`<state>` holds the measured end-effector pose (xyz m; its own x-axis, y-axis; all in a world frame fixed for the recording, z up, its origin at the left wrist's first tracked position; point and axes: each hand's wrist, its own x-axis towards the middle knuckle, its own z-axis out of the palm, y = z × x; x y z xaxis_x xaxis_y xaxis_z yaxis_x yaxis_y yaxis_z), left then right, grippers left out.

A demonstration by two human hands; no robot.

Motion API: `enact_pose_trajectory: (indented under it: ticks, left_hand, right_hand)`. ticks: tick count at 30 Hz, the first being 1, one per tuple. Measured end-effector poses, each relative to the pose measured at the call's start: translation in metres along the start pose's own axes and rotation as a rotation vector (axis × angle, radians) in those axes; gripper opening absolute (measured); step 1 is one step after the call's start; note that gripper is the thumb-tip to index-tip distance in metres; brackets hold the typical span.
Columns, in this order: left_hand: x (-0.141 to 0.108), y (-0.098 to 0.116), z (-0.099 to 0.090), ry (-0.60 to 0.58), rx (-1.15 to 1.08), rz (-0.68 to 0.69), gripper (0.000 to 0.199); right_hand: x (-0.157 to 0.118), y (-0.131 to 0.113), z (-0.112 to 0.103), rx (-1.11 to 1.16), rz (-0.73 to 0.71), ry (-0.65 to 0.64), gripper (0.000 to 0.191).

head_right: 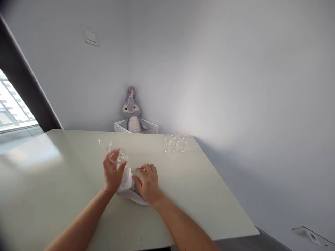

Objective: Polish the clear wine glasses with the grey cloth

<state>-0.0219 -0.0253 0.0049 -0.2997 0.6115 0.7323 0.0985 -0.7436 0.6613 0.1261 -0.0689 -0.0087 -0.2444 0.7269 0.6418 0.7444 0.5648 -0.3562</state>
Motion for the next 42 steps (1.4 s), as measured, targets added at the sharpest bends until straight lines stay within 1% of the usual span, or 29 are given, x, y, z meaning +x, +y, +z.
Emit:
enact_pose_trajectory:
  ticks: [1, 3, 6, 8, 9, 10, 11, 13, 15, 16, 18, 19, 21, 24, 26, 28, 30, 32, 35, 36, 37, 38, 39, 40, 42]
  left_hand:
    - [-0.008, 0.002, 0.005, -0.099, -0.019, 0.004, 0.059]
    - [-0.024, 0.008, 0.015, -0.279, -0.072, -0.020, 0.059]
    - [-0.041, 0.015, 0.025, -0.463, -0.090, -0.054, 0.058]
    - [-0.045, 0.016, 0.026, -0.554, -0.011, -0.023, 0.060]
    - [-0.044, 0.016, 0.025, -0.573, 0.044, 0.007, 0.061]
    - [-0.042, 0.014, 0.024, -0.565, 0.095, 0.033, 0.061]
    - [-0.039, 0.012, 0.021, -0.526, 0.138, 0.043, 0.059]
    - [-0.031, 0.006, 0.015, -0.374, 0.191, 0.005, 0.048]
    - [-0.022, 0.000, 0.009, -0.181, 0.214, -0.092, 0.038]
    - [-0.018, -0.004, 0.006, -0.091, 0.214, -0.150, 0.035]
    - [-0.011, -0.012, 0.000, 0.061, 0.186, -0.274, 0.033]
    - [-0.008, -0.017, -0.003, 0.116, 0.161, -0.336, 0.033]
    - [-0.004, -0.027, -0.007, 0.196, 0.108, -0.437, 0.032]
    - [0.002, -0.041, -0.014, 0.282, 0.044, -0.525, 0.033]
    - [0.008, -0.048, -0.019, 0.345, -0.007, -0.573, 0.033]
    - [0.014, -0.054, -0.026, 0.435, -0.073, -0.639, 0.032]
    - [0.020, -0.058, -0.035, 0.534, -0.127, -0.703, 0.029]
    - [0.025, -0.063, -0.044, 0.603, -0.161, -0.747, 0.026]
    - [0.030, -0.067, -0.055, 0.649, -0.201, -0.785, 0.022]
    - [0.031, -0.068, -0.056, 0.654, -0.224, -0.800, 0.021]
    - [0.032, -0.068, -0.057, 0.651, -0.251, -0.816, 0.020]
    - [0.033, -0.068, -0.056, 0.638, -0.282, -0.834, 0.021]
    - [0.034, -0.067, -0.055, 0.617, -0.312, -0.852, 0.022]
    - [0.035, -0.066, -0.053, 0.582, -0.351, -0.871, 0.024]
    - [0.036, -0.064, -0.049, 0.482, -0.468, -0.912, 0.031]
  right_hand:
    - [0.000, 0.004, 0.001, 0.007, 0.044, 0.018, 0.030]
    - [0.001, 0.011, 0.004, 0.019, 0.103, 0.012, 0.033]
    - [0.001, 0.019, 0.009, 0.055, 0.190, -0.040, 0.020]
    - [0.002, 0.026, 0.010, 0.082, 0.275, -0.074, 0.017]
    - [0.003, 0.031, 0.010, 0.087, 0.328, -0.084, 0.019]
    - [0.005, 0.037, 0.009, 0.087, 0.384, -0.088, 0.020]
    - [0.008, 0.045, 0.007, 0.081, 0.449, -0.084, 0.022]
    - [0.013, 0.065, 0.001, 0.048, 0.596, -0.060, 0.027]
    - [0.018, 0.087, -0.006, 0.007, 0.719, -0.036, 0.029]
    - [0.020, 0.097, -0.009, -0.008, 0.757, -0.031, 0.029]
    - [0.024, 0.113, -0.015, -0.028, 0.801, -0.031, 0.028]
    - [0.026, 0.120, -0.016, -0.036, 0.813, -0.032, 0.027]
    - [0.030, 0.129, -0.018, -0.053, 0.841, -0.029, 0.026]
    - [0.036, 0.137, -0.016, -0.072, 0.872, -0.020, 0.024]
    - [0.040, 0.140, -0.014, -0.080, 0.886, -0.018, 0.023]
    - [0.042, 0.141, -0.013, -0.085, 0.894, -0.020, 0.022]
    - [0.041, 0.143, -0.015, -0.086, 0.900, -0.025, 0.020]
    - [0.037, 0.143, -0.019, -0.089, 0.909, -0.027, 0.019]
    - [0.029, 0.133, -0.027, -0.113, 0.937, -0.009, 0.024]
    - [0.026, 0.125, -0.029, -0.122, 0.921, 0.010, 0.024]
    - [0.024, 0.113, -0.030, -0.120, 0.872, 0.031, 0.023]
    - [0.022, 0.098, -0.031, -0.104, 0.791, 0.043, 0.021]
    - [0.021, 0.081, -0.031, -0.064, 0.659, 0.041, 0.020]
    - [0.020, 0.061, -0.029, 0.001, 0.514, -0.001, 0.021]
    - [0.016, 0.021, -0.022, 0.139, 0.208, -0.195, 0.023]
